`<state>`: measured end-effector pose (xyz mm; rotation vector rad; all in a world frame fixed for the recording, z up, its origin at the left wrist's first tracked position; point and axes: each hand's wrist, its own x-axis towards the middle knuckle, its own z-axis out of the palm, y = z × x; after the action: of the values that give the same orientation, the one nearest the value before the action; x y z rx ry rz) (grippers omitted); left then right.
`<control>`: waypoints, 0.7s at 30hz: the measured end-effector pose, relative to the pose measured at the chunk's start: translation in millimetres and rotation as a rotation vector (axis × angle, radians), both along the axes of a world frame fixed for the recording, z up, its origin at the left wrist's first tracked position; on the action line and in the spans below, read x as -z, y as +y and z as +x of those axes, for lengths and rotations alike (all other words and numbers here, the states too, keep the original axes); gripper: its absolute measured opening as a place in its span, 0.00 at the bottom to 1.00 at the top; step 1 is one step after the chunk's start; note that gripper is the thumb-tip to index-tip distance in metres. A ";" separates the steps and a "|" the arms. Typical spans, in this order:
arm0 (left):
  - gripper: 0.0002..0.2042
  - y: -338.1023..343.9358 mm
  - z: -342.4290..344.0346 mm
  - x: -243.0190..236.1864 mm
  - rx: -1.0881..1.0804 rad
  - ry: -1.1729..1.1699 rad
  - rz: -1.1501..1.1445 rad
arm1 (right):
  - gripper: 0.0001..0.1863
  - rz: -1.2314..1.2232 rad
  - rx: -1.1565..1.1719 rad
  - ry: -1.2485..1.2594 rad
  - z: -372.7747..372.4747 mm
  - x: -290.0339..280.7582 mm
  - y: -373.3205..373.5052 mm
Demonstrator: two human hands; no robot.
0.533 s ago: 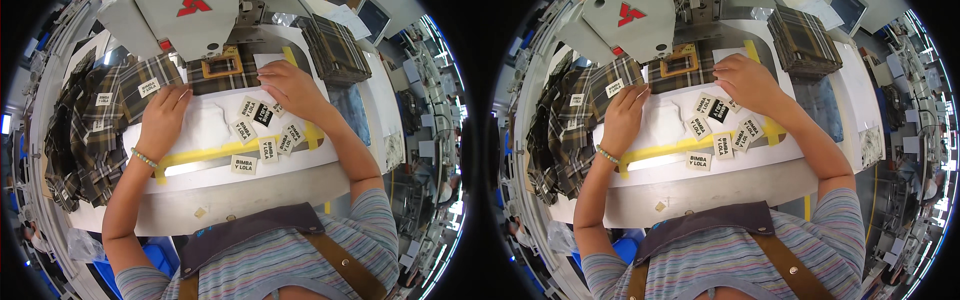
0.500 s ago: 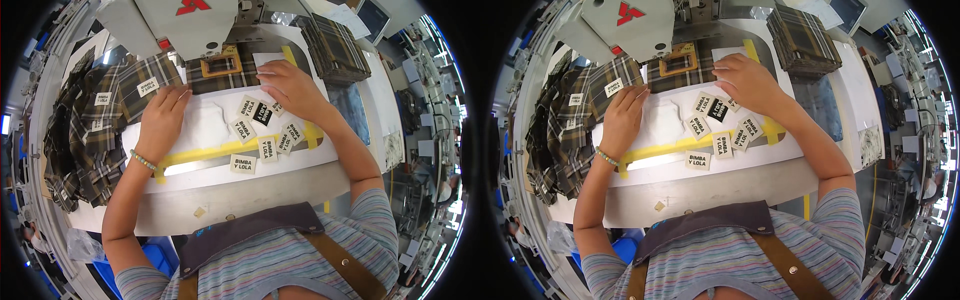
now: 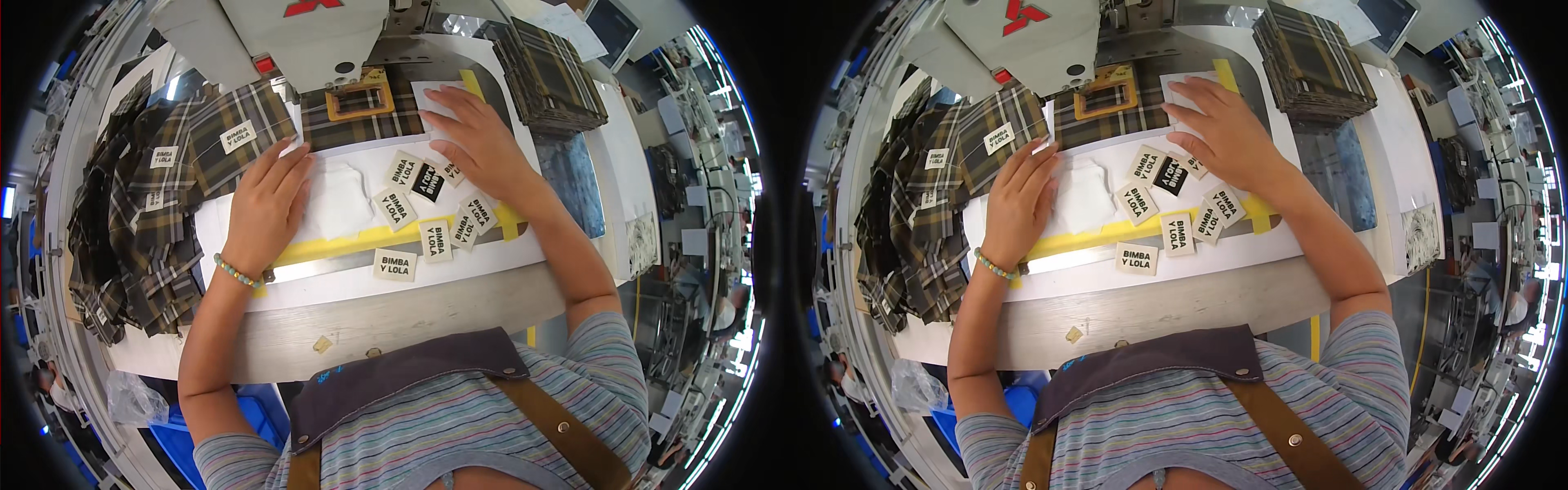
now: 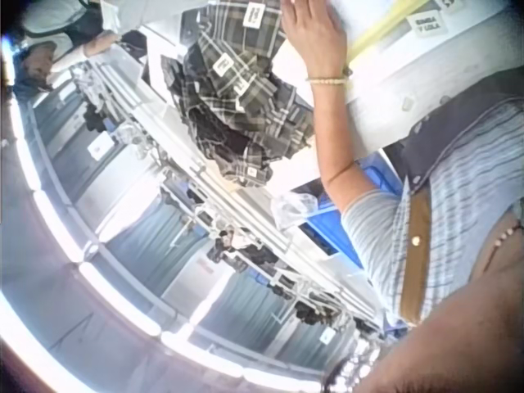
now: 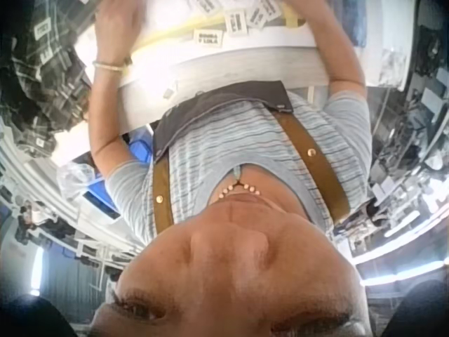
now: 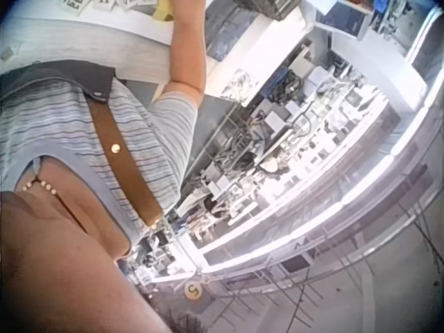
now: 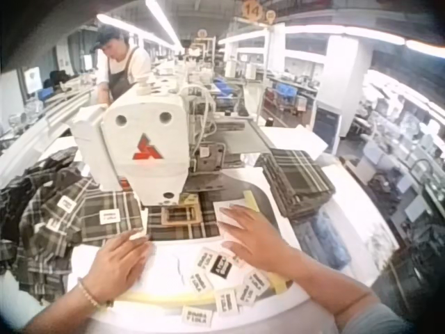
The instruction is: The person uses a sewing machine to attach small white labels to plaid fabric pieces. They pick up a fabric piece, place a label on it, and feed it through the machine to stitch the label in place. The finished pieces are stacked to the left, and the process is repeated continuously.
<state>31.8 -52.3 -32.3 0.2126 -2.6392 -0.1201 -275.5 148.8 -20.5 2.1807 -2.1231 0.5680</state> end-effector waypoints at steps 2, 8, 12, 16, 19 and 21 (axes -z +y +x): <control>0.18 0.7 0.2 -1.0 0.009 0.001 0.007 | 0.26 0.015 -0.024 0.024 1.0 -2.2 2.3; 0.19 2.4 -3.9 -0.1 0.007 -0.044 0.029 | 0.27 0.011 -0.033 0.101 3.2 11.4 1.6; 0.20 3.0 -3.1 -0.4 -0.004 -0.048 0.058 | 0.28 0.038 -0.039 0.113 1.9 11.5 1.3; 0.19 -2.0 3.2 1.3 0.009 -0.018 0.066 | 0.27 0.037 -0.057 0.002 -0.1 3.7 2.1; 0.18 -1.5 2.3 -2.7 0.014 0.042 0.100 | 0.25 -0.006 -0.042 -0.041 -0.3 1.0 1.5; 0.20 -0.8 1.1 -3.4 0.018 0.033 0.083 | 0.24 0.015 -0.043 -0.002 -0.9 3.0 3.0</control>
<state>32.8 -53.1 -28.9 0.2128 -2.6060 -0.2380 -276.4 151.9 -23.5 2.2393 -2.0935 0.5591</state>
